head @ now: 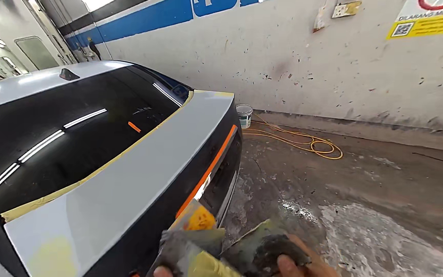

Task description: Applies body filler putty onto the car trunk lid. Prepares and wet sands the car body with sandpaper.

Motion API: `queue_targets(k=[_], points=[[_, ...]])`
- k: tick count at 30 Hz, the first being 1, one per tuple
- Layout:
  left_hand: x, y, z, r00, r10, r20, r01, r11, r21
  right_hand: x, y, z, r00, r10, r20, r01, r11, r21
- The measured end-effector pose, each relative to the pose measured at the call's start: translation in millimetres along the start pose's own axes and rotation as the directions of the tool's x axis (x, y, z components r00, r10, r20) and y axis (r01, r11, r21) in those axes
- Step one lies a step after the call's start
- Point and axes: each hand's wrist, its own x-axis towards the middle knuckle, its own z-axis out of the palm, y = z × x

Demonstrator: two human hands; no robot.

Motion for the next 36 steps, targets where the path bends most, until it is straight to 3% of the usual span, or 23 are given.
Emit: queue_targets(k=[6,10,12,15,17,19,22,24,27,28,30,32,34,36], points=[[-23.7,4.7,53.6,0.978,0.174,-0.117,-0.157,0.978,0.136,-22.6,-17.3,-22.5,0.975,-0.091,0.204,0.098,0.995,-0.029],[-29.0,8.0,58.9,0.976,0.190,-0.102,-0.176,0.976,0.131,-15.1,-19.3,-70.5,0.881,0.164,0.443,-0.023,0.952,-0.307],[-36.8,4.8,65.9,0.982,0.133,-0.137,-0.119,0.987,0.109,-12.0,-17.0,-86.3,0.912,0.191,0.363,-0.037,0.920,-0.390],[-53.9,-1.7,80.4,0.985,0.097,-0.144,-0.080,0.989,0.124,-15.3,-26.3,-82.3,0.996,0.066,0.062,-0.059,0.993,-0.103],[-60.5,-5.4,88.6,0.981,0.091,-0.173,-0.066,0.987,0.147,-25.3,-33.2,-73.4,1.000,0.021,0.018,-0.021,0.999,-0.030],[-59.3,-4.8,91.9,0.974,0.122,-0.188,-0.089,0.980,0.179,-37.7,-24.9,-74.6,0.995,-0.014,0.100,0.024,0.995,-0.096],[-50.9,-4.3,89.8,0.978,0.142,-0.150,-0.111,0.973,0.202,-37.2,-12.8,-96.7,0.968,0.063,0.245,0.025,0.939,-0.343],[-46.6,-13.2,83.9,0.987,0.110,-0.115,-0.092,0.984,0.155,-31.8,-3.9,-109.8,0.979,0.032,0.201,0.059,0.901,-0.429],[-45.8,-24.4,82.7,0.994,0.033,-0.105,-0.021,0.994,0.112,-28.5,-10.7,-99.2,1.000,0.001,0.022,0.003,0.985,-0.173],[-45.5,-25.5,83.0,0.995,0.003,-0.103,0.008,0.995,0.104,-31.5,-15.8,-94.2,0.999,0.023,0.038,-0.018,0.991,-0.131],[-41.2,-23.8,80.4,0.995,-0.050,-0.089,0.055,0.997,0.063,-40.0,-12.4,-96.5,0.967,0.071,0.244,-0.022,0.980,-0.200],[-31.8,-22.1,71.8,0.993,-0.105,-0.060,0.104,0.994,-0.022,-44.1,5.7,-109.8,0.869,0.202,0.452,-0.015,0.923,-0.384],[-24.8,-21.4,60.7,0.983,-0.175,-0.048,0.171,0.983,-0.072,-44.7,28.0,-121.2,0.844,0.303,0.442,-0.086,0.890,-0.447],[-22.7,-23.4,48.1,0.969,-0.244,-0.020,0.241,0.964,-0.113,-37.0,41.7,-125.9,0.861,0.330,0.388,-0.222,0.928,-0.299]])
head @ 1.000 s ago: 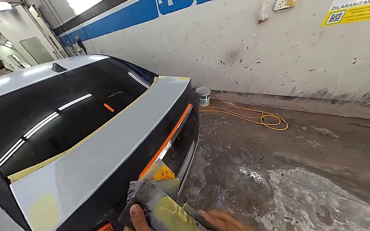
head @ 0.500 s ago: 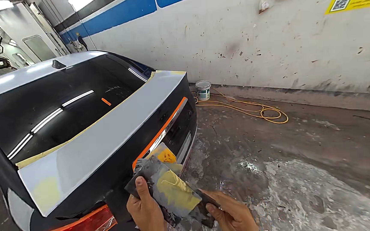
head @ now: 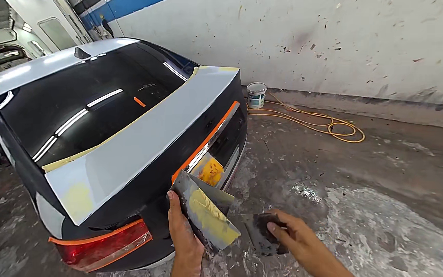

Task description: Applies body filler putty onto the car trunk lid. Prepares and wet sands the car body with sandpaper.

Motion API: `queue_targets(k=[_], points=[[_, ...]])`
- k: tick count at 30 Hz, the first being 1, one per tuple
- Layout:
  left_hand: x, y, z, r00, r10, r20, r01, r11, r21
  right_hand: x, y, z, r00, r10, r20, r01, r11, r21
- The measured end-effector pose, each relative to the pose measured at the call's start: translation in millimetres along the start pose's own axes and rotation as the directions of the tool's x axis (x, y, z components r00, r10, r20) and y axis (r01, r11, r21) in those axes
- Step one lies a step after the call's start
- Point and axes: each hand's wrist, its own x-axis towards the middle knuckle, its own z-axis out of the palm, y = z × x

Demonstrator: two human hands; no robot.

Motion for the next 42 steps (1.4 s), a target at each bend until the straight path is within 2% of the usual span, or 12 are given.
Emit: queue_targets(k=[3,8,12,16,19,22,25,28,32,35,39,42], points=[[-2.3,-1.8,-15.6,0.998,-0.051,0.034,0.053,0.997,-0.051,21.8,5.2,2.9,1.000,0.021,-0.019,-0.015,0.961,0.275],[-6.4,-3.3,-41.9,0.994,0.100,0.048,-0.101,0.995,0.026,51.6,14.0,24.0,0.977,0.192,0.087,-0.210,0.917,0.338],[-7.6,-2.1,-68.2,0.940,0.259,0.222,-0.288,0.951,0.109,75.3,1.7,45.8,0.954,0.152,0.259,-0.246,0.891,0.382],[-5.9,-1.7,-84.5,0.920,0.291,0.262,-0.327,0.939,0.105,104.5,1.7,75.3,0.910,0.051,0.411,-0.208,0.915,0.345],[-4.5,8.9,-94.0,0.953,0.267,0.146,-0.283,0.953,0.105,136.1,-2.3,99.6,0.872,-0.024,0.489,-0.149,0.938,0.313],[-1.0,26.2,-113.2,0.973,0.230,-0.025,-0.226,0.969,0.094,173.6,-17.8,124.4,0.851,0.033,0.524,-0.191,0.949,0.250],[4.3,48.5,-139.8,0.977,0.195,-0.085,-0.198,0.980,-0.026,218.1,-32.4,152.1,0.881,0.126,0.457,-0.267,0.929,0.258],[3.6,73.2,-153.1,0.934,0.167,-0.314,-0.187,0.982,-0.032,264.2,-43.1,180.8,0.909,0.227,0.350,-0.327,0.909,0.258],[3.1,79.9,-175.0,0.882,0.100,-0.460,-0.204,0.962,-0.182,305.1,-32.8,212.3,0.924,0.298,0.240,-0.316,0.948,0.038],[2.8,74.4,-189.4,0.897,0.061,-0.437,-0.210,0.930,-0.301,303.9,-28.2,217.7,0.938,0.257,0.232,-0.228,0.963,-0.147],[2.9,66.9,-187.5,0.903,-0.008,-0.429,-0.192,0.888,-0.419,254.5,-30.3,200.4,0.941,0.167,0.295,-0.123,0.979,-0.161],[3.0,61.7,-175.6,0.919,-0.066,-0.388,-0.137,0.870,-0.474,197.8,-26.9,188.7,0.812,0.111,0.573,-0.096,0.994,-0.056]])
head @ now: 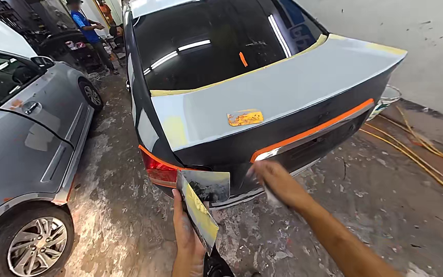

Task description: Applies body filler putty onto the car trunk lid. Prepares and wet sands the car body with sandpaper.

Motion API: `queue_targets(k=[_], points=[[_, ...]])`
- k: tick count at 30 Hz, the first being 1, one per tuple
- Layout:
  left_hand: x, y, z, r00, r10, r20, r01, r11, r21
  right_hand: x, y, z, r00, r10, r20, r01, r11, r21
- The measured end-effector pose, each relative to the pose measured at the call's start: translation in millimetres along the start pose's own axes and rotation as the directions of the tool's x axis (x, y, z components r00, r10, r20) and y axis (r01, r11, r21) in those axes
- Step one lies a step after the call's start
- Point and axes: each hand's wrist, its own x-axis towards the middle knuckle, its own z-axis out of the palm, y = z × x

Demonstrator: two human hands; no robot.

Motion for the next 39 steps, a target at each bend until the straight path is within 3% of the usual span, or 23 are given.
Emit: queue_targets(k=[2,4,7,12,15,18,23,26,29,35,37,39], points=[[-2.1,-10.3,4.8,0.998,-0.037,0.041,0.036,0.999,0.003,-22.9,4.4,18.7,0.978,-0.060,0.198,0.045,0.996,0.080],[-5.4,-19.3,10.7,0.992,-0.072,0.107,0.068,0.997,0.033,-30.9,6.5,35.8,0.972,-0.105,0.211,0.065,0.981,0.185],[-9.9,-24.6,21.1,0.987,-0.071,0.143,0.055,0.992,0.117,-21.4,5.5,37.4,0.991,-0.104,0.083,0.081,0.968,0.239],[1.7,-6.1,9.1,0.978,-0.027,0.209,0.000,0.992,0.128,23.2,-6.5,6.7,0.981,0.093,-0.171,-0.044,0.961,0.273],[1.0,3.3,9.6,0.999,0.009,0.033,-0.013,0.995,0.097,63.4,-18.1,-9.6,0.950,0.170,-0.261,-0.151,0.984,0.089],[-6.2,6.7,15.0,0.993,0.115,-0.034,-0.109,0.983,0.145,99.8,-32.2,-19.5,0.941,0.189,-0.280,-0.238,0.959,-0.154],[-12.3,7.3,12.9,0.993,0.109,-0.055,-0.100,0.985,0.138,130.9,-63.5,-33.1,0.932,0.302,-0.199,-0.362,0.777,-0.515],[-13.0,8.0,14.0,0.993,0.091,-0.078,-0.079,0.988,0.136,128.3,-72.2,-38.2,0.914,0.329,-0.239,-0.405,0.678,-0.614],[-12.4,7.4,12.0,0.995,0.072,-0.072,-0.063,0.991,0.119,119.9,-67.3,-41.6,0.903,0.257,-0.346,-0.422,0.688,-0.591],[-10.6,-7.1,10.0,0.999,0.034,-0.035,-0.029,0.990,0.136,63.1,-27.0,-58.0,0.905,0.047,-0.424,-0.247,0.867,-0.433],[-12.1,-12.9,9.1,0.999,0.042,-0.007,-0.040,0.986,0.160,28.7,18.7,-51.5,0.886,0.119,-0.447,-0.298,0.885,-0.356],[-13.4,-19.3,9.1,0.998,0.053,0.020,-0.056,0.979,0.195,-14.0,88.3,-37.8,0.814,0.376,-0.442,-0.469,0.875,-0.121]])
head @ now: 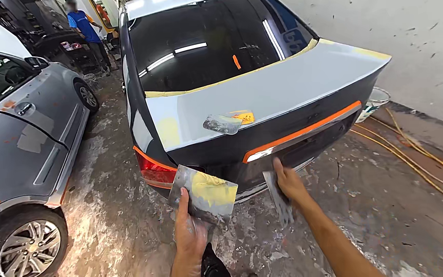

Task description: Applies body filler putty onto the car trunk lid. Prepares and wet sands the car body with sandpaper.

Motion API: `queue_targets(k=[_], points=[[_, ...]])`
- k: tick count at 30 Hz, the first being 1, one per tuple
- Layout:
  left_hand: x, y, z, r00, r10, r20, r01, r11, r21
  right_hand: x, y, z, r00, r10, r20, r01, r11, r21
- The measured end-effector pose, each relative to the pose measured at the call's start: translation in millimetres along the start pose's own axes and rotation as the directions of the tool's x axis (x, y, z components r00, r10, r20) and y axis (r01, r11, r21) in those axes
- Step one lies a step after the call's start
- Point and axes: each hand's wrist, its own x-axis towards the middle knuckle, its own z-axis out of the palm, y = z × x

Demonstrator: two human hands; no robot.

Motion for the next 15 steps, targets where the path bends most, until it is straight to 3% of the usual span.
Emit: queue_targets(k=[1,3,5,7,9,12,15], points=[[-1.2,-3.4,2.4,1.000,0.006,0.000,-0.006,1.000,0.027,-11.7,42.1,11.5,0.978,0.197,0.072,-0.204,0.971,0.122],[-4.8,-11.4,7.1,1.000,-0.005,0.006,0.004,0.996,0.091,-43.0,118.8,29.9,0.820,0.503,0.274,-0.573,0.707,0.415],[-7.2,-20.8,9.1,0.999,-0.041,0.033,0.037,0.991,0.127,-76.0,173.2,38.9,0.725,0.532,0.437,-0.680,0.453,0.577],[-10.9,-31.8,10.8,0.993,-0.103,0.059,0.094,0.987,0.134,-103.1,195.9,37.6,0.727,0.496,0.475,-0.658,0.306,0.688],[-15.3,-45.1,14.5,0.984,-0.158,0.086,0.147,0.982,0.115,-120.7,191.2,28.1,0.782,0.487,0.389,-0.551,0.248,0.797],[-25.7,-67.4,25.1,0.980,-0.163,0.111,0.139,0.971,0.194,-132.3,145.7,2.5,0.888,0.442,0.128,-0.292,0.324,0.900],[-41.4,-90.9,31.0,0.983,-0.077,0.167,0.016,0.942,0.335,-147.7,81.7,-29.6,0.925,0.376,-0.052,-0.128,0.439,0.889]])
